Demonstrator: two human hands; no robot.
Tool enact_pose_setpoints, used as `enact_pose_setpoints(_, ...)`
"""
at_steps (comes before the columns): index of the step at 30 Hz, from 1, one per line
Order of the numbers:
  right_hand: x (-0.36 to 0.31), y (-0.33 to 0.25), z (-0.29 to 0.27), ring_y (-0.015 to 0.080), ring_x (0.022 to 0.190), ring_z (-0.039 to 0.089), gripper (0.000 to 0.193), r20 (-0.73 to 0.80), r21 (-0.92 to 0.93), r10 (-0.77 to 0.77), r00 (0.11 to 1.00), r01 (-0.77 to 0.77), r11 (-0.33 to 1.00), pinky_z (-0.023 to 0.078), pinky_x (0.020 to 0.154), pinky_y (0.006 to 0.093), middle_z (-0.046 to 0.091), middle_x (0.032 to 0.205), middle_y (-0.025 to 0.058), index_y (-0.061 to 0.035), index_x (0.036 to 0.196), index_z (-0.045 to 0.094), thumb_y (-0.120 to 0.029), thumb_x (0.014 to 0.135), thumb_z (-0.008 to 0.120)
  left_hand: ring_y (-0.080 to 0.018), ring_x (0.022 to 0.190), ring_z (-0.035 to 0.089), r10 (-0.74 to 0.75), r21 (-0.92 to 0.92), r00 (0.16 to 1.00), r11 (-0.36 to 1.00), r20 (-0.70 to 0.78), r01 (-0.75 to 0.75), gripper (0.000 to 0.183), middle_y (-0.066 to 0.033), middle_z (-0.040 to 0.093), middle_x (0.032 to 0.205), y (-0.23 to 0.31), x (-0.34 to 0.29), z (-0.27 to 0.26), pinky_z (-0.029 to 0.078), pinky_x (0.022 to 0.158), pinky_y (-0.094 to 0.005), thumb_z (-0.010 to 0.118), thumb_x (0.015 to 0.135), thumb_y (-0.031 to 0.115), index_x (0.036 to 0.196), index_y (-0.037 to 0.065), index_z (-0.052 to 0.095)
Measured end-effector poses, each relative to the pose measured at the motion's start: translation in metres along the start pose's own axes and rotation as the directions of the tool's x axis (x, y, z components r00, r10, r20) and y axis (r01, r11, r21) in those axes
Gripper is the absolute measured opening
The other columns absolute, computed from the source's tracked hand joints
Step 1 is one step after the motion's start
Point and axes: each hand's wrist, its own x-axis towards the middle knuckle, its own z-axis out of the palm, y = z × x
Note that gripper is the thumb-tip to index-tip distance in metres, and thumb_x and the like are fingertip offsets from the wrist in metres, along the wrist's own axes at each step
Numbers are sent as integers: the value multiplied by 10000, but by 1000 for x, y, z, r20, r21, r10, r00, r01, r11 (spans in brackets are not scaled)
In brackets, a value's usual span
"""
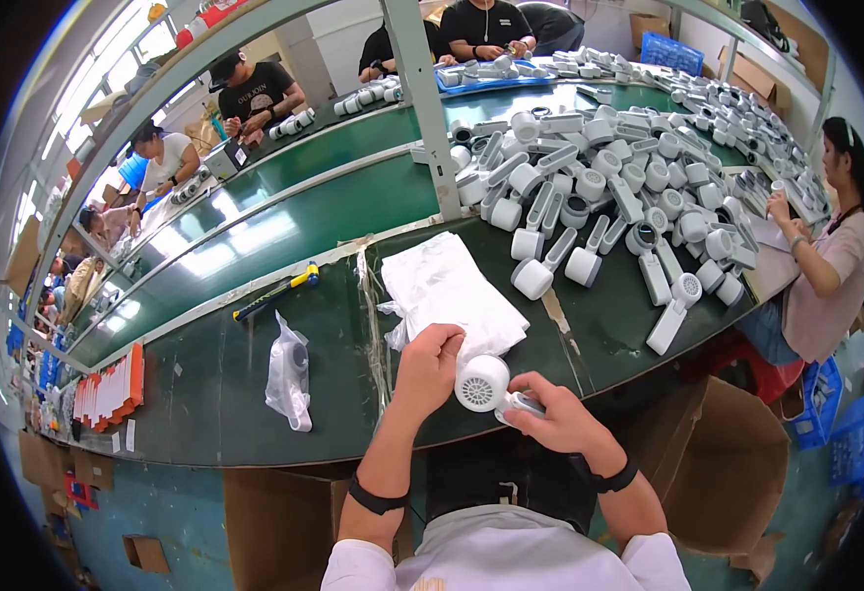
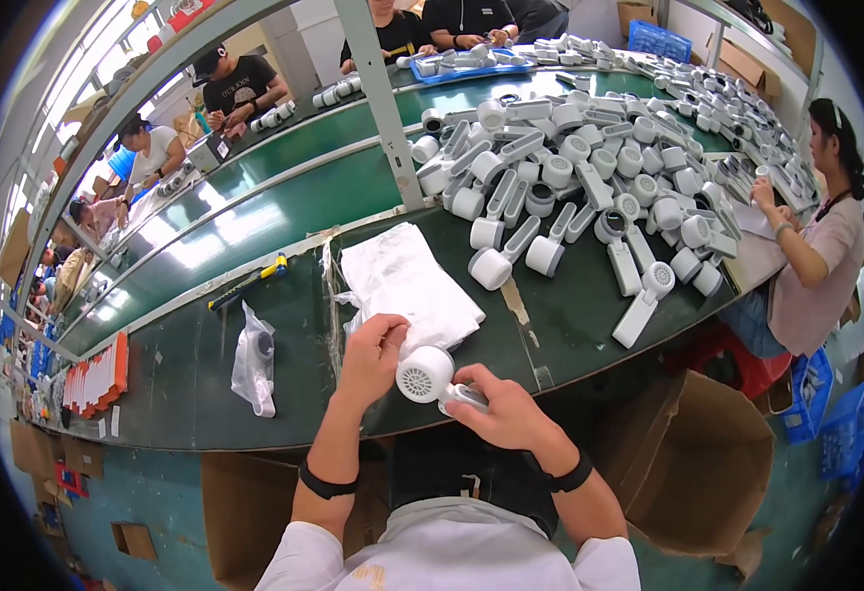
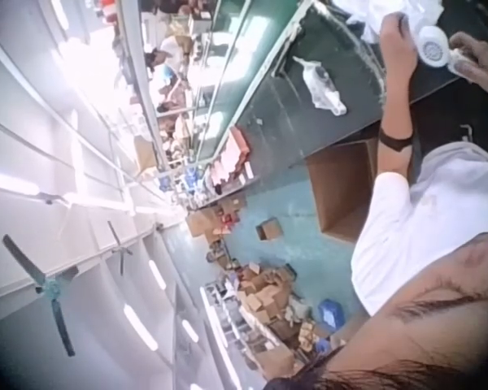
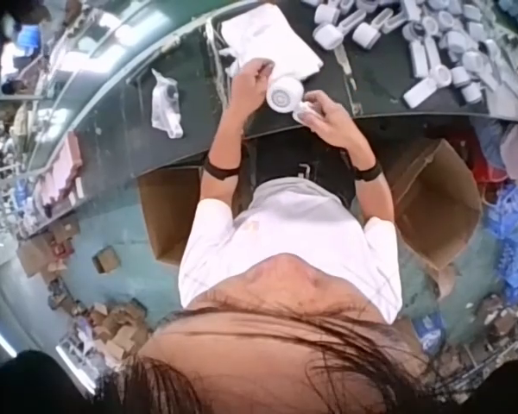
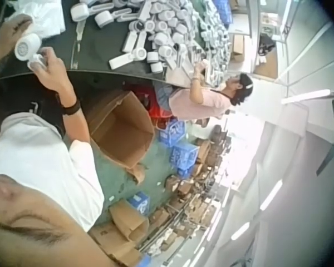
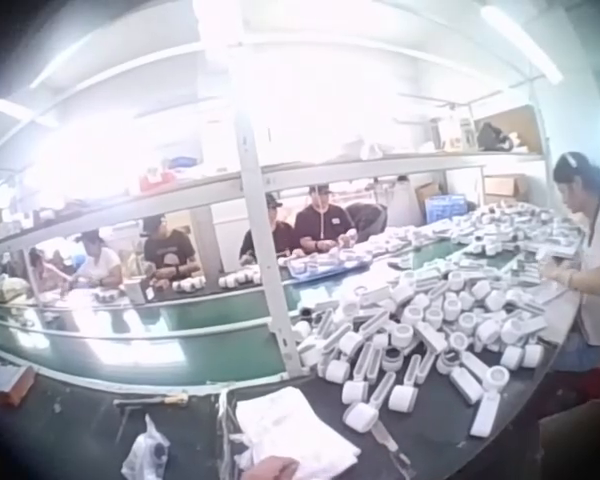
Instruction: The person picks up a fan from a pile, slides it into a plastic bag, and places the bagged fan onto the table before eventually placing them into a cardboard box.
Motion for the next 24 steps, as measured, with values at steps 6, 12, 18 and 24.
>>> enact_pose_setpoints(6, 18, -6, -12, 329, 818, 674, 791, 102, -117, 72, 992, -60, 991, 500, 779, 360, 697, 905, 178, -106, 1503, 295, -376, 867, 681, -180, 727, 612, -2, -59, 993, 998, 117, 9, 112, -107, 664, 834, 3, -4, -23, 488, 683, -289, 609, 926, 70, 996, -10, 646)
enact_pose_setpoints(12, 29, -15, -16, 176, 694, 658, 925, 110, -123, 154, 982, -140, 982, 511, 695, 301, 694, 859, 125, -38, 1533, 156, -289, 842, 716, -261, 752, 629, -44, -47, 979, 997, 199, 55, 97, -160, 649, 850, 10, -12, -35, 493, 693, -325, 605, 916, 57, 975, -15, 635)
enact_pose_setpoints(18, 29, -15, -16, 172, 676, 663, 933, 58, -128, 214, 975, -206, 970, 508, 676, 288, 691, 802, 123, -28, 1513, 156, -255, 815, 732, -247, 736, 612, -14, -60, 991, 998, 135, 22, 94, -149, 637, 839, 8, -15, -33, 483, 677, -321, 598, 925, 58, 980, -13, 626)
enact_pose_setpoints(24, 25, -21, -16, 151, 667, 645, 988, 1, -94, 208, 978, -207, 974, 502, 675, 270, 684, 793, 104, -54, 1553, 78, -244, 829, 723, -228, 711, 591, -10, -95, 989, 995, 146, 24, 93, -139, 630, 833, 16, -17, -32, 477, 660, -313, 598, 932, 64, 986, -9, 622)
